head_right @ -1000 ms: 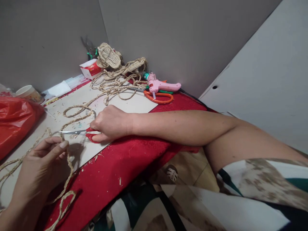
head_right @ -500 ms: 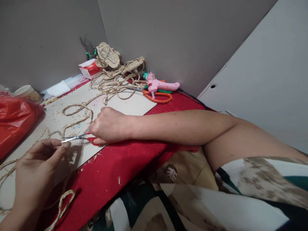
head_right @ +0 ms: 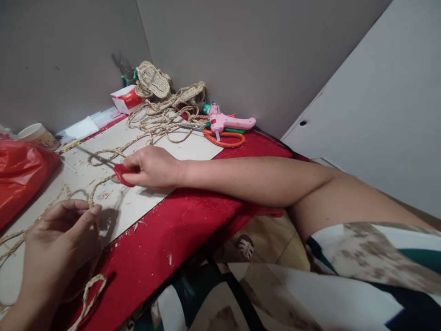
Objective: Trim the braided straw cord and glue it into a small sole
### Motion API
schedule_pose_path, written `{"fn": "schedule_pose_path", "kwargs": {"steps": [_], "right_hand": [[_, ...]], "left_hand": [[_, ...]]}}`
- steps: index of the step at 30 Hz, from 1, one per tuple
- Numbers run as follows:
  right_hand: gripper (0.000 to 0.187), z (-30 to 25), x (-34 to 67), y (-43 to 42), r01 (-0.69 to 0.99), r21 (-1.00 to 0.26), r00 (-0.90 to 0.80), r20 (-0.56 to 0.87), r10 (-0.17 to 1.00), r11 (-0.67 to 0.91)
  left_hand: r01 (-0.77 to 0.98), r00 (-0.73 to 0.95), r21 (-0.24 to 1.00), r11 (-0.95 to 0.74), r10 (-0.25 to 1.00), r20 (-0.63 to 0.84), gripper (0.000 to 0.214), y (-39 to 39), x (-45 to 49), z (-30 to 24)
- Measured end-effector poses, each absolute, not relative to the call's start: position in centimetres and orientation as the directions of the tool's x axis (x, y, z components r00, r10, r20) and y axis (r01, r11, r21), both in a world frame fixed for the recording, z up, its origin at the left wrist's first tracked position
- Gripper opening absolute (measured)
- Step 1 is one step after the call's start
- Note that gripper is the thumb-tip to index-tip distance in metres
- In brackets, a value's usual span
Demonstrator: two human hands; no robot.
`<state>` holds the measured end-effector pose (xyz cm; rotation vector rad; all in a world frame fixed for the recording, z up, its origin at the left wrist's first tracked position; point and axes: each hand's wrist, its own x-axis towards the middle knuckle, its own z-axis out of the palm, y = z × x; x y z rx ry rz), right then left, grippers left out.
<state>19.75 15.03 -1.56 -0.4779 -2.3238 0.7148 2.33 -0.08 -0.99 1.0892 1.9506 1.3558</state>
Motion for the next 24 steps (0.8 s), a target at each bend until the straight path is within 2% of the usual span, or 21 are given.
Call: {"fn": "schedule_pose_path", "kwargs": {"steps": [2, 5, 7, 9, 13, 18, 20, 24], "right_hand": [[0.043, -1.7, 19.4, 15.4, 0.021, -0.695, -0.624, 0.552, 0.552, 0.719], [0.041, -2.0, 18.6, 15.8, -0.137, -0.760, -0.510, 0.604, 0.613, 0.635], [0.039, -2.2, 18.1, 15.8, -0.221, -0.782, -0.491, 0.606, 0.626, 0.583], [0.040, -2.5, 17.7, 15.8, -0.266, -0.809, -0.541, 0.575, 0.614, 0.524], [0.046, -3.0, 17.1, 15.9, -0.235, -0.849, -0.669, 0.495, 0.555, 0.474], [0.036, -2.6, 17.5, 16.2, -0.205, -0.825, -0.640, 0.520, 0.565, 0.527], [0.031, -2.3, 17.7, 16.1, -0.166, -0.804, -0.662, 0.520, 0.540, 0.571], [0.029, -1.9, 17.9, 15.6, -0.097, -0.754, -0.715, 0.507, 0.481, 0.650]], "left_hand": [[0.272, -0.511, 0.947, 0.173, 0.860, -0.010, 0.030, 0.0, 2.6, -0.8], [0.250, -0.461, 0.951, 0.179, 0.886, -0.045, 0.030, -0.1, 3.1, -0.4], [0.266, -0.445, 0.946, 0.184, 0.894, -0.049, 0.030, -0.3, 3.5, -0.1], [0.242, -0.453, 0.946, 0.214, 0.887, -0.085, 0.031, -0.5, 3.7, 0.0], [0.093, -0.455, 0.936, 0.339, 0.851, -0.262, 0.037, -0.7, 3.3, 0.1], [0.032, -0.173, 0.866, 0.499, 0.856, -0.487, 0.024, -0.5, 2.3, 0.5], [0.050, -0.168, 0.854, 0.517, 0.848, -0.503, 0.025, -0.4, 2.3, 0.8], [0.169, -0.264, 0.871, 0.462, 0.872, -0.411, 0.054, 0.2, 2.9, 1.1]]}}
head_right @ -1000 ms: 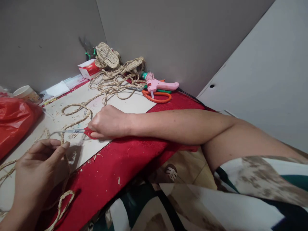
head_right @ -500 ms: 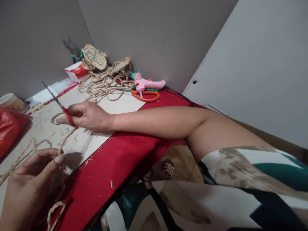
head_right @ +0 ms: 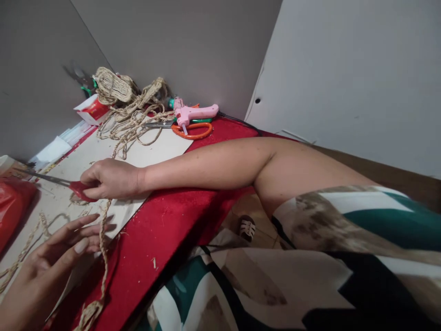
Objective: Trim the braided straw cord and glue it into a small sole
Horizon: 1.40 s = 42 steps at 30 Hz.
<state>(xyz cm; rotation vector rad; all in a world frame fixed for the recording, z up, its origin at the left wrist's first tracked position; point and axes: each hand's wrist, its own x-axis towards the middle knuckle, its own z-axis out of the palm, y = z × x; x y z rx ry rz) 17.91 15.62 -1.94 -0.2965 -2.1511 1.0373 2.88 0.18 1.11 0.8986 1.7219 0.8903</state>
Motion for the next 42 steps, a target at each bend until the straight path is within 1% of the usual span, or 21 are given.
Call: {"fn": "schedule_pose_path", "kwargs": {"steps": [2, 5, 7, 10, 13, 17, 19, 21, 23, 24, 26, 28, 30, 32, 34, 37, 39, 42], "right_hand": [[0.024, -1.8, 17.9, 15.4, -0.073, -0.726, -0.741, 0.498, 0.450, 0.684], [0.018, -1.5, 18.0, 15.1, -0.034, -0.695, -0.763, 0.483, 0.430, 0.719], [0.018, -1.2, 18.1, 15.0, -0.004, -0.681, -0.755, 0.482, 0.444, 0.732], [0.017, -1.0, 18.2, 14.9, 0.038, -0.659, -0.753, 0.476, 0.455, 0.751], [0.018, -1.2, 18.2, 14.9, 0.074, -0.609, -0.777, 0.461, 0.429, 0.789], [0.020, -1.3, 18.2, 15.0, 0.097, -0.535, -0.796, 0.464, 0.388, 0.839], [0.018, -1.0, 18.5, 15.4, 0.110, -0.534, -0.762, 0.497, 0.417, 0.838], [0.019, -0.5, 19.3, 15.8, 0.133, -0.532, -0.686, 0.559, 0.465, 0.836], [0.027, 0.1, 20.1, 16.3, 0.168, -0.499, -0.619, 0.618, 0.485, 0.850], [0.033, 0.3, 20.5, 16.4, 0.187, -0.470, -0.606, 0.636, 0.478, 0.863], [0.037, 0.4, 21.1, 16.4, 0.196, -0.408, -0.620, 0.653, 0.435, 0.892], [0.037, 0.1, 21.3, 15.9, 0.163, -0.335, -0.663, 0.659, 0.354, 0.928], [0.036, -0.3, 21.3, 15.1, 0.131, -0.237, -0.735, 0.628, 0.255, 0.962], [0.038, -0.6, 21.2, 14.3, 0.136, -0.128, -0.811, 0.555, 0.185, 0.982], [0.040, -0.7, 21.2, 13.7, 0.178, -0.029, -0.861, 0.480, 0.170, 0.984], [0.043, -0.6, 21.1, 13.6, 0.246, 0.079, -0.892, 0.409, 0.193, 0.966], [0.044, -0.4, 21.2, 13.7, 0.272, 0.126, -0.900, 0.385, 0.205, 0.954], [0.043, -0.1, 21.2, 13.7, 0.299, 0.161, -0.903, 0.366, 0.225, 0.941]], "left_hand": [[0.193, -0.262, 0.880, 0.434, 0.887, -0.380, 0.056, 0.5, 3.3, 1.0], [0.166, -0.234, 0.892, 0.420, 0.896, -0.378, 0.045, 0.7, 4.0, 0.4], [0.134, -0.230, 0.895, 0.426, 0.892, -0.390, 0.038, 0.4, 4.2, -0.1], [0.087, -0.254, 0.878, 0.470, 0.863, -0.437, 0.034, 0.0, 4.4, -0.3], [0.004, -0.267, 0.858, 0.514, 0.827, -0.494, 0.030, -0.1, 4.8, 0.2], [-0.074, -0.226, 0.867, 0.493, 0.838, -0.496, 0.027, 0.1, 5.6, 1.0], [-0.101, -0.213, 0.879, 0.465, 0.853, -0.476, 0.026, 0.2, 5.5, 1.1], [-0.142, -0.217, 0.895, 0.424, 0.868, -0.446, 0.025, 0.3, 4.9, 1.0], [-0.189, -0.222, 0.907, 0.377, 0.883, -0.413, 0.025, 0.3, 4.0, 0.7], [-0.213, -0.229, 0.911, 0.354, 0.888, -0.399, 0.025, 0.4, 3.5, 0.6], [-0.256, -0.252, 0.919, 0.301, 0.897, -0.364, 0.027, 0.5, 2.6, 0.5], [-0.290, -0.286, 0.924, 0.249, 0.899, -0.332, 0.030, 0.6, 2.0, 0.5], [-0.317, -0.305, 0.925, 0.207, 0.902, -0.306, 0.032, 0.6, 1.7, 0.6], [-0.340, -0.307, 0.921, 0.188, 0.904, -0.297, 0.032, 0.7, 1.6, 0.6], [-0.360, -0.299, 0.916, 0.179, 0.907, -0.295, 0.031, 0.6, 1.6, 0.5], [-0.377, -0.295, 0.909, 0.177, 0.907, -0.299, 0.030, 0.5, 1.6, 0.3], [-0.380, -0.306, 0.908, 0.178, 0.902, -0.305, 0.029, 0.5, 1.7, 0.2], [-0.379, -0.340, 0.908, 0.179, 0.886, -0.317, 0.032, 0.5, 2.1, 0.3]]}}
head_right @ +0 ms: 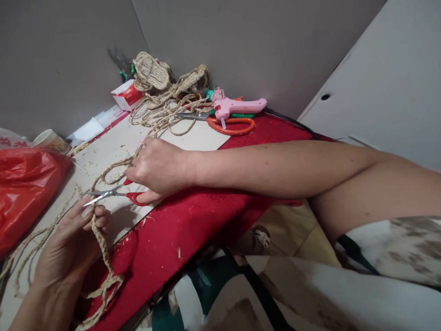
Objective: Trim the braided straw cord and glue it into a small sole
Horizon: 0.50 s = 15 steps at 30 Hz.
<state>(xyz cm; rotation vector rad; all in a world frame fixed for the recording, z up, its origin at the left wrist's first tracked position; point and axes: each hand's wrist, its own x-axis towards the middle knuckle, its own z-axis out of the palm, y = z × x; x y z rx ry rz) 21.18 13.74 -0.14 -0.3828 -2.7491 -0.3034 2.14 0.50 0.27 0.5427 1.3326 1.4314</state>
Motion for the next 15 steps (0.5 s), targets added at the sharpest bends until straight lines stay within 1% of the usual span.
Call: {"fn": "schedule_pose_path", "kwargs": {"steps": [4, 9, 15], "right_hand": [[0.042, 0.04, 21.13, 13.57, 0.326, 0.166, -0.909, 0.325, 0.260, 0.931], [0.040, 0.24, 21.08, 13.59, 0.326, 0.170, -0.925, 0.261, 0.276, 0.930], [0.029, 0.56, 20.93, 13.85, 0.310, 0.132, -0.940, 0.193, 0.282, 0.942]], "left_hand": [[-0.351, -0.392, 0.922, 0.166, 0.868, -0.306, 0.033, 0.51, 2.67, 0.39], [-0.296, -0.446, 0.944, 0.144, 0.854, -0.270, 0.030, 0.51, 2.57, 0.04], [-0.293, -0.468, 0.946, 0.137, 0.842, -0.267, 0.027, 0.81, 2.55, -0.30]]}}
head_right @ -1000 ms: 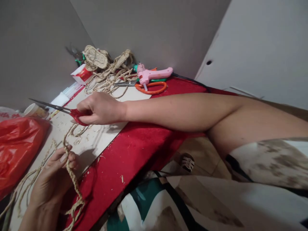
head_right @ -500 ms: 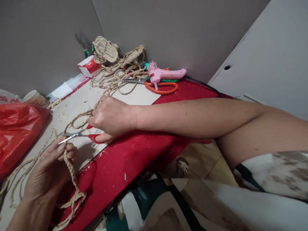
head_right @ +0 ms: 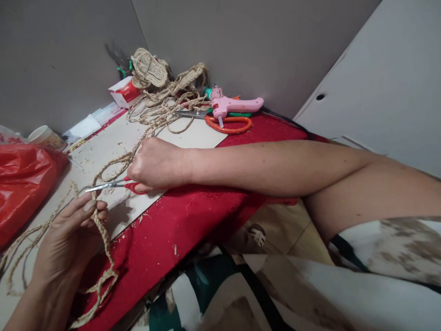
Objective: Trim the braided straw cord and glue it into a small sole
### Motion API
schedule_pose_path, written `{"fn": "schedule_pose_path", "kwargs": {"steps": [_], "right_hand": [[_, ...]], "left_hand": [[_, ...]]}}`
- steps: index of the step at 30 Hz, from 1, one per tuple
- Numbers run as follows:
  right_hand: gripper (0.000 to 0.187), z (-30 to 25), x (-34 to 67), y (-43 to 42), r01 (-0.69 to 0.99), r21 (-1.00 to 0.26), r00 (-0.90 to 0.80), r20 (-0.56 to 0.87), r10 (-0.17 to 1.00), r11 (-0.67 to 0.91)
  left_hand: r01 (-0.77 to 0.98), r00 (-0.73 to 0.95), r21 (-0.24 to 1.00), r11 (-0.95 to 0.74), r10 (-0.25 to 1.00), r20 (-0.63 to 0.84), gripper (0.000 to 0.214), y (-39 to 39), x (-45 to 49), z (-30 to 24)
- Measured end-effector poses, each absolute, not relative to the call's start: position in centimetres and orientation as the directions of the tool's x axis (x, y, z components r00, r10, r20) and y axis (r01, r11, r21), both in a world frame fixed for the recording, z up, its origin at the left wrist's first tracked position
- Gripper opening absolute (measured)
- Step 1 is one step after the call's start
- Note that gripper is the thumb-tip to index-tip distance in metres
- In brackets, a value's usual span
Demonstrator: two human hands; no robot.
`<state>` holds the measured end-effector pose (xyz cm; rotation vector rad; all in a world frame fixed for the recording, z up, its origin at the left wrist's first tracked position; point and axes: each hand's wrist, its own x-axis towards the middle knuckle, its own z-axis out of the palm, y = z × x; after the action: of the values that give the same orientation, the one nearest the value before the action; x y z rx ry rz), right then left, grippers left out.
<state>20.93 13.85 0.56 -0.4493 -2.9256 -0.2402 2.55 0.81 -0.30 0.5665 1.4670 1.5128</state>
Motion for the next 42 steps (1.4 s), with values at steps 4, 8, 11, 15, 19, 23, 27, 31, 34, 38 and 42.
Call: {"fn": "schedule_pose_path", "kwargs": {"steps": [4, 8, 11, 15, 19, 23, 27, 31, 34, 38, 42], "right_hand": [[0.029, 0.2, 20.9, 14.3, 0.293, 0.118, -0.942, 0.208, 0.265, 0.949], [0.037, -0.3, 21.0, 14.5, 0.263, 0.087, -0.936, 0.265, 0.233, 0.961], [0.042, -0.4, 21.1, 14.4, 0.293, 0.078, -0.920, 0.294, 0.259, 0.953], [0.045, -0.4, 21.0, 14.1, 0.333, 0.119, -0.911, 0.296, 0.287, 0.935], [0.044, -0.4, 21.0, 14.0, 0.350, 0.151, -0.910, 0.286, 0.298, 0.924], [0.041, -0.3, 21.0, 13.9, 0.338, 0.175, -0.922, 0.259, 0.287, 0.925], [0.041, -0.2, 20.9, 13.8, 0.335, 0.192, -0.926, 0.246, 0.285, 0.922], [0.039, -0.2, 20.9, 13.5, 0.343, 0.193, -0.921, 0.261, 0.289, 0.919], [0.036, -0.2, 20.8, 13.4, 0.350, 0.191, -0.922, 0.243, 0.302, 0.917], [0.033, -0.1, 20.6, 13.2, 0.344, 0.185, -0.931, 0.191, 0.310, 0.921], [0.034, -0.3, 20.5, 13.2, 0.329, 0.187, -0.937, 0.190, 0.294, 0.926]], "left_hand": [[-0.304, -0.476, 0.942, 0.142, 0.834, -0.280, 0.029, 0.8, 2.8, 0.0], [-0.298, -0.483, 0.943, 0.147, 0.829, -0.282, 0.029, 0.8, 2.7, 0.1], [-0.288, -0.488, 0.947, 0.140, 0.830, -0.271, 0.028, 0.8, 2.6, 0.1], [-0.277, -0.489, 0.950, 0.141, 0.831, -0.266, 0.026, 0.9, 2.7, 0.1], [-0.281, -0.487, 0.950, 0.138, 0.832, -0.265, 0.022, 0.8, 2.9, 0.0], [-0.289, -0.489, 0.945, 0.153, 0.825, -0.283, 0.023, 0.7, 3.0, 0.0], [-0.290, -0.513, 0.945, 0.153, 0.809, -0.288, 0.026, 0.8, 3.2, -0.1], [-0.266, -0.543, 0.952, 0.150, 0.793, -0.277, 0.030, 0.9, 3.5, 0.0], [-0.246, -0.568, 0.957, 0.153, 0.778, -0.270, 0.031, 0.7, 3.6, 0.1], [-0.247, -0.575, 0.954, 0.170, 0.767, -0.285, 0.031, 0.8, 3.8, 0.1], [-0.249, -0.563, 0.954, 0.165, 0.777, -0.281, 0.030, 1.0, 3.7, -0.1]]}}
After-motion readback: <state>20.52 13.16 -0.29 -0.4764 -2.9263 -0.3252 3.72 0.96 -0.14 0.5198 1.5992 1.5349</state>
